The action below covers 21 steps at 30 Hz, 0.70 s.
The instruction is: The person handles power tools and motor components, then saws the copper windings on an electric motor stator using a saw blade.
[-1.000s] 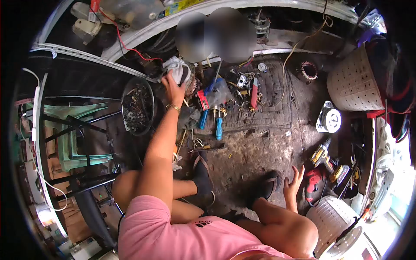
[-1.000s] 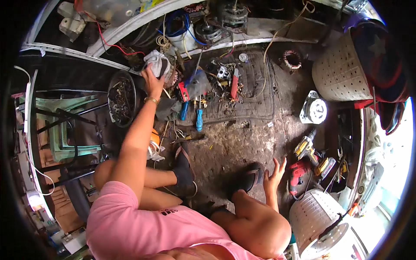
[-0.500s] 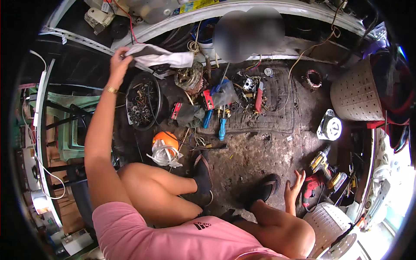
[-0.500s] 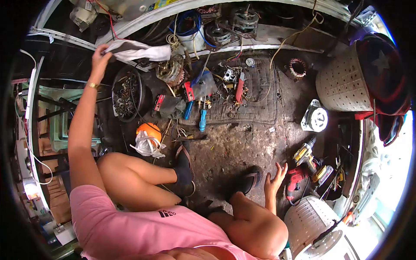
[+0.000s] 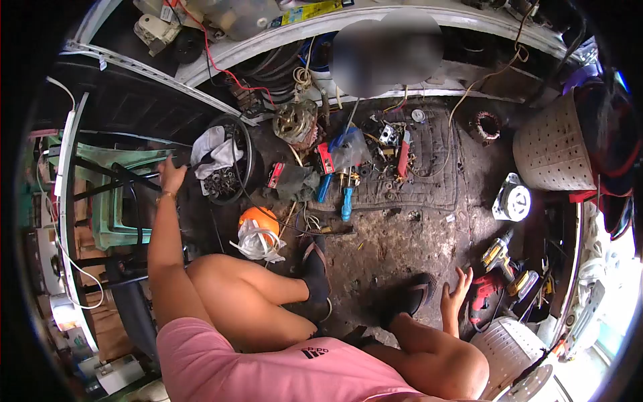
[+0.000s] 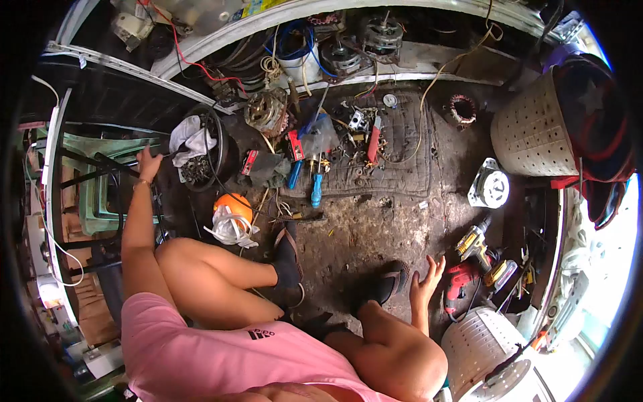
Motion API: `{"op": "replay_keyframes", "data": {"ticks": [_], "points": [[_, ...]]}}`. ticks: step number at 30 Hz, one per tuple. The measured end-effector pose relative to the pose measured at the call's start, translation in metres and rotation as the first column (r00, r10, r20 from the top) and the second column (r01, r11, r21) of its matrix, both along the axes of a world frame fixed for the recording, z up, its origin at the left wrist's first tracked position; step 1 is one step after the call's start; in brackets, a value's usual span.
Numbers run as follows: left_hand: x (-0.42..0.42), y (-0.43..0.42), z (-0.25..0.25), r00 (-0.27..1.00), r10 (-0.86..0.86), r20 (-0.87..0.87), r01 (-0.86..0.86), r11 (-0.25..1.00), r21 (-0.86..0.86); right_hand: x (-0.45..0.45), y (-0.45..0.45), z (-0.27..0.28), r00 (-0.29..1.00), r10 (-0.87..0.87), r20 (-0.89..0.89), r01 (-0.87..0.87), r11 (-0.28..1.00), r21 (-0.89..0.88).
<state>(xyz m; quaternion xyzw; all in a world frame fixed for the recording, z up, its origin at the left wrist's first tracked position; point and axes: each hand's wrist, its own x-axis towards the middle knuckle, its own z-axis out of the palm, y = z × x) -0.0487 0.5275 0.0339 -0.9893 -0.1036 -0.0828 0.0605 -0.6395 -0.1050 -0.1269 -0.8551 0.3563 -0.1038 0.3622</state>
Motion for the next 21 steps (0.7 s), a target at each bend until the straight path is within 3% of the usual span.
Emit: {"op": "replay_keyframes", "data": {"ticks": [4, 7, 10, 13, 15, 18, 19, 21], "points": [[0.002, -0.074, 0.007, 0.907, -0.417, 0.061, 0.413, 0.908, 0.067, 0.005, 0.007, 0.002, 0.999, 0.031, -0.014, -0.031, 0.999, 0.023], [-0.010, -0.151, 0.020, 0.785, -0.617, 0.061, 0.616, 0.787, 0.042, 0.022, 0.016, 0.040, 0.997, 0.030, 0.064, -0.032, 0.999, 0.030], [-0.015, -0.213, 0.019, 0.679, -0.729, 0.082, 0.731, 0.682, 0.010, 0.045, 0.028, 0.093, 0.971, -0.176, 0.162, 0.106, 0.923, 0.370], [-0.016, -0.266, 0.016, 0.502, -0.856, 0.125, 0.865, 0.496, -0.080, 0.048, 0.012, 0.121, 0.930, -0.272, 0.247, 0.136, 0.880, 0.455], [-0.014, -0.300, 0.009, 0.416, -0.900, 0.128, 0.909, 0.407, -0.094, 0.053, -0.002, 0.136, 0.813, -0.473, 0.339, 0.135, 0.721, 0.680], [-0.009, -0.356, -0.004, 0.333, -0.926, 0.178, 0.941, 0.313, -0.132, 0.072, -0.008, 0.182, 0.782, -0.296, 0.549, 0.098, 0.928, 0.360], [-0.005, -0.375, -0.009, 0.317, -0.928, 0.196, 0.945, 0.293, -0.145, 0.074, -0.010, 0.185, 0.760, -0.295, 0.579, 0.098, 0.933, 0.347], [0.014, -0.412, -0.026, 0.447, -0.848, 0.285, 0.894, 0.418, -0.161, 0.076, -0.012, 0.186, 0.763, -0.316, 0.564, 0.105, 0.921, 0.375]]}}
